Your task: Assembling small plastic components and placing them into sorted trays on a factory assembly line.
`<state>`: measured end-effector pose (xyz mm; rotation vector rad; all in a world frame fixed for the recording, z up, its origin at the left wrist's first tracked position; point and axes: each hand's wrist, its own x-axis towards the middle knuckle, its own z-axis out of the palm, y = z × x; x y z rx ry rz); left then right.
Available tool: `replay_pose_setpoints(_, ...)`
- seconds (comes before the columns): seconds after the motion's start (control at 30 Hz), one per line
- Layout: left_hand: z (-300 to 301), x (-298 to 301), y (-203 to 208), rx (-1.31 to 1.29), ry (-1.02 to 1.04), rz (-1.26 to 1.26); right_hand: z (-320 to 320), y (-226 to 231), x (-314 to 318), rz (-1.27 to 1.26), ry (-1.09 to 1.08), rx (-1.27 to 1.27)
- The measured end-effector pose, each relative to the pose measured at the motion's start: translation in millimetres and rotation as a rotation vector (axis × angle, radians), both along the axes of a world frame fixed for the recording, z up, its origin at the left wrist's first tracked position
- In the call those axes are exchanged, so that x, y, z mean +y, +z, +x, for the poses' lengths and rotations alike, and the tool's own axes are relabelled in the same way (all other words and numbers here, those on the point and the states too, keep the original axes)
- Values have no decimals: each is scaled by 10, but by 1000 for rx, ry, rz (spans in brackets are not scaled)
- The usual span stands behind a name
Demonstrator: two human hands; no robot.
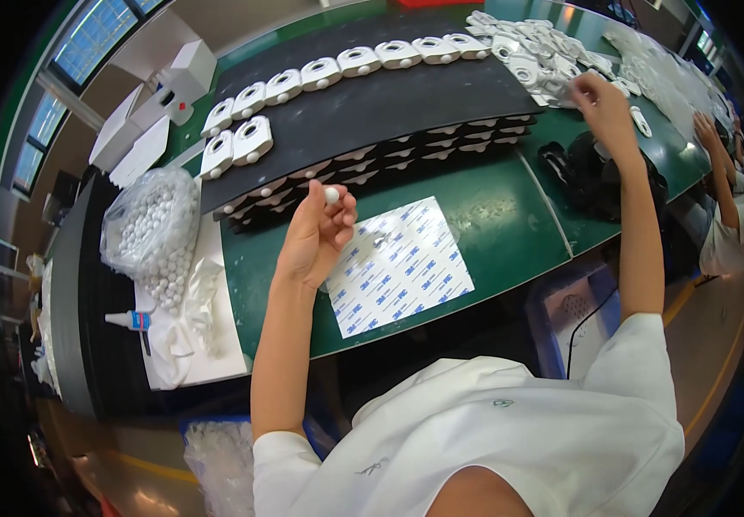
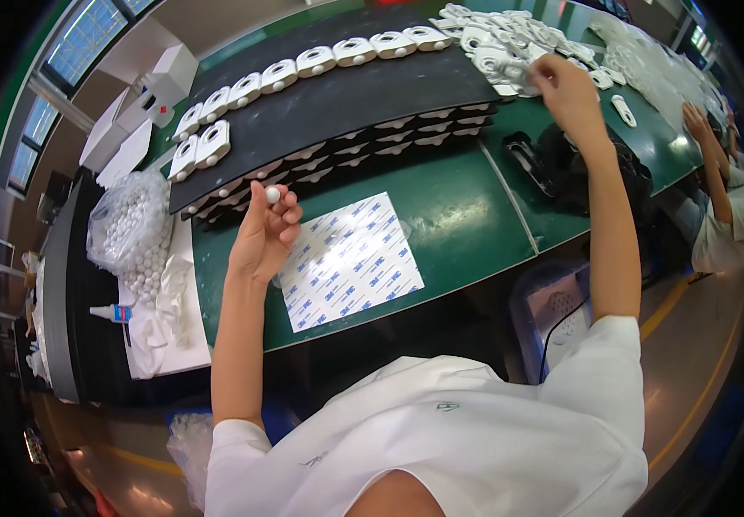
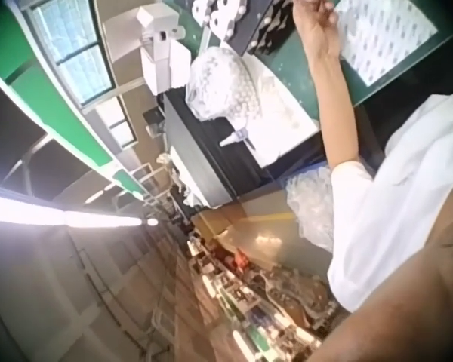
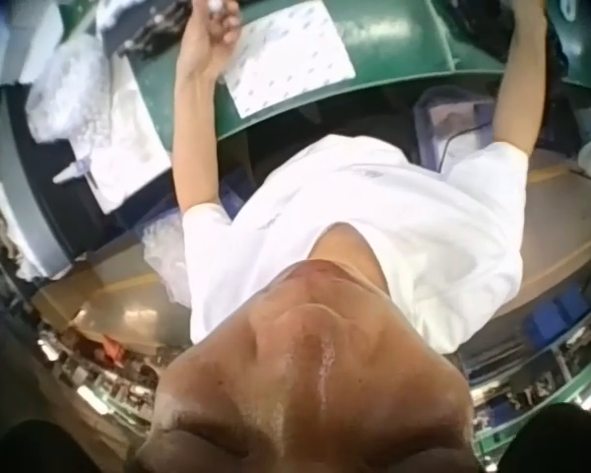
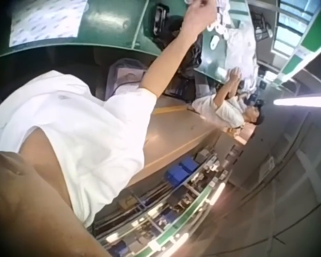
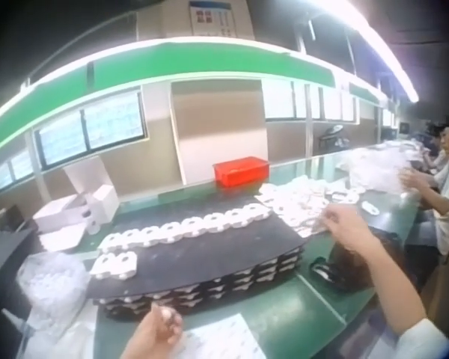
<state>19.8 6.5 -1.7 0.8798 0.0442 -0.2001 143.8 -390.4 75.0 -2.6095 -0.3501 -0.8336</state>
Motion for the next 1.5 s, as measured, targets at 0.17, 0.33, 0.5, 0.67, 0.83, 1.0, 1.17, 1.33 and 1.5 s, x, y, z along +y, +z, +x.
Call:
replay_pose_setpoints(0.17, 17, 101, -69, -103, -31, -81, -707, 17, 800, 808, 424, 115)
replay_pose_setpoints(0.33, -7, 45, 17, -113, 32, -68, -1066, -547, 1555, 881, 714, 664)
replay_pose_setpoints(0.5, 16, 41, 27, -150, 34, -98, -1075, -838, 1948, 813, 744, 820)
replay_pose_setpoints(0.67, 20, 67, -11, -182, 33, -135, -1131, -885, 2020, 676, 715, 786)
replay_pose_setpoints(0.83, 18, 64, -13, -163, 33, -117, -1141, -856, 2024, 616, 687, 734)
replay_pose_setpoints(1.0, 14, 66, -10, -153, 52, -114, -1140, -892, 2009, 686, 681, 701)
replay_pose_setpoints(1.17, 9, 66, -4, -144, 61, -105, -1155, -873, 1982, 610, 678, 652)
replay_pose_setpoints(1.33, 13, 54, 6, -130, 67, -85, -1195, -867, 2038, 383, 707, 519)
replay_pose_setpoints(1.5, 10, 29, 23, -117, 82, -38, -1107, -891, 1999, 631, 733, 789)
